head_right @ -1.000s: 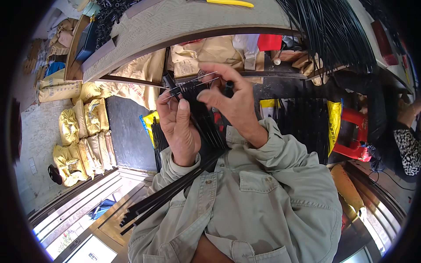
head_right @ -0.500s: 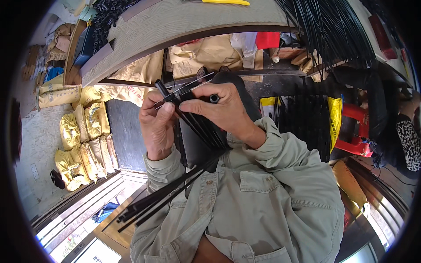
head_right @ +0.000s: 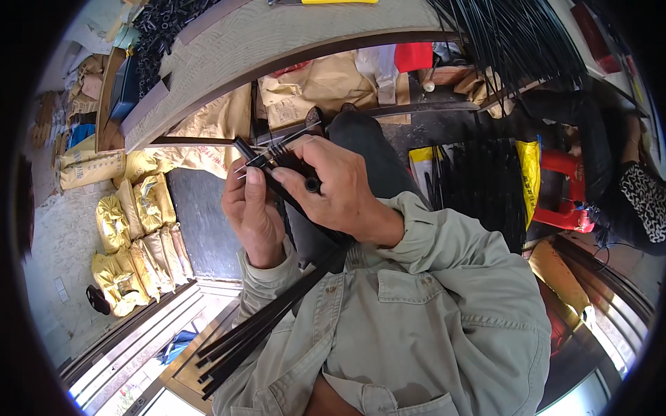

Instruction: The worker gathers black rods into bundles, aligns them, and uses pliers to trim them at a manufacturing workstation.

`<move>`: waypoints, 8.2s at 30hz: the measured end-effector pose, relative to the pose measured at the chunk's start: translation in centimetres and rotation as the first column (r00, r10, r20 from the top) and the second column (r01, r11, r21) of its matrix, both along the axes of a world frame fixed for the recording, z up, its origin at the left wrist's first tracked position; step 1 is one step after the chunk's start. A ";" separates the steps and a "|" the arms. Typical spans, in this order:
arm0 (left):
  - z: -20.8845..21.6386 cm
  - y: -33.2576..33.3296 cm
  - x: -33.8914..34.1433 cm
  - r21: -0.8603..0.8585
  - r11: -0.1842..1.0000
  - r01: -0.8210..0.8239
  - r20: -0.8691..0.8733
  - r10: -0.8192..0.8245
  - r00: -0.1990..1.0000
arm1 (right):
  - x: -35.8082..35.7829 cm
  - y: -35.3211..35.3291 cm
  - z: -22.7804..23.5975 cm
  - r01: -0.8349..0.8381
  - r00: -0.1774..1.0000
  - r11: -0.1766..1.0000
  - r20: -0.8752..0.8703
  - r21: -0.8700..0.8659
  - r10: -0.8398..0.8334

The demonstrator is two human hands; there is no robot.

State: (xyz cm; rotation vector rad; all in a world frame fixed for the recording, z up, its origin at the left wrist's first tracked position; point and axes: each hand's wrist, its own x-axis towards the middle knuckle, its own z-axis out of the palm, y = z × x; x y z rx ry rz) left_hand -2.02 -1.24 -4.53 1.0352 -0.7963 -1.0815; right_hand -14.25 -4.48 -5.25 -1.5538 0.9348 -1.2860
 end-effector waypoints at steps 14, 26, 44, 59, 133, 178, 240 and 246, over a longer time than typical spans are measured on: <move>-0.8 0.2 -0.8 -0.058 0.998 -0.019 -0.145 0.010 0.989 | -0.4 -0.7 0.0 -0.150 0.988 0.976 0.070 0.155 0.140; -1.7 -0.6 -2.5 -0.116 0.992 -0.054 -0.309 0.016 0.951 | -5.0 -5.8 1.5 0.008 0.917 0.971 0.385 0.239 -0.102; 0.1 0.2 -2.7 -0.037 0.997 0.060 -0.608 -0.071 0.790 | -1.2 -9.5 8.3 -0.655 0.686 0.682 -0.122 0.326 0.718; 0.9 0.1 -2.8 0.020 0.999 0.034 -0.561 -0.017 0.827 | -1.9 -10.1 7.2 -0.727 0.629 0.665 -0.222 0.172 0.745; 3.6 1.8 -2.9 -0.211 0.973 -0.094 -0.447 -0.011 0.894 | 1.8 0.4 0.8 -0.367 0.810 0.928 0.513 0.066 0.284; -2.6 2.7 4.1 -0.151 0.884 -0.442 -0.090 0.433 0.897 | 7.1 0.1 -3.6 -0.406 0.863 0.910 0.366 0.090 0.349; 0.1 -0.1 0.5 -0.092 0.973 0.214 0.570 -0.125 0.812 | -6.3 -22.8 -1.2 -0.055 0.472 0.667 -0.608 -0.743 -0.638; -0.7 0.7 0.3 -0.135 0.976 0.169 0.491 -0.082 0.867 | -4.8 -21.7 -0.6 -0.097 0.426 0.629 -0.604 -0.771 -0.674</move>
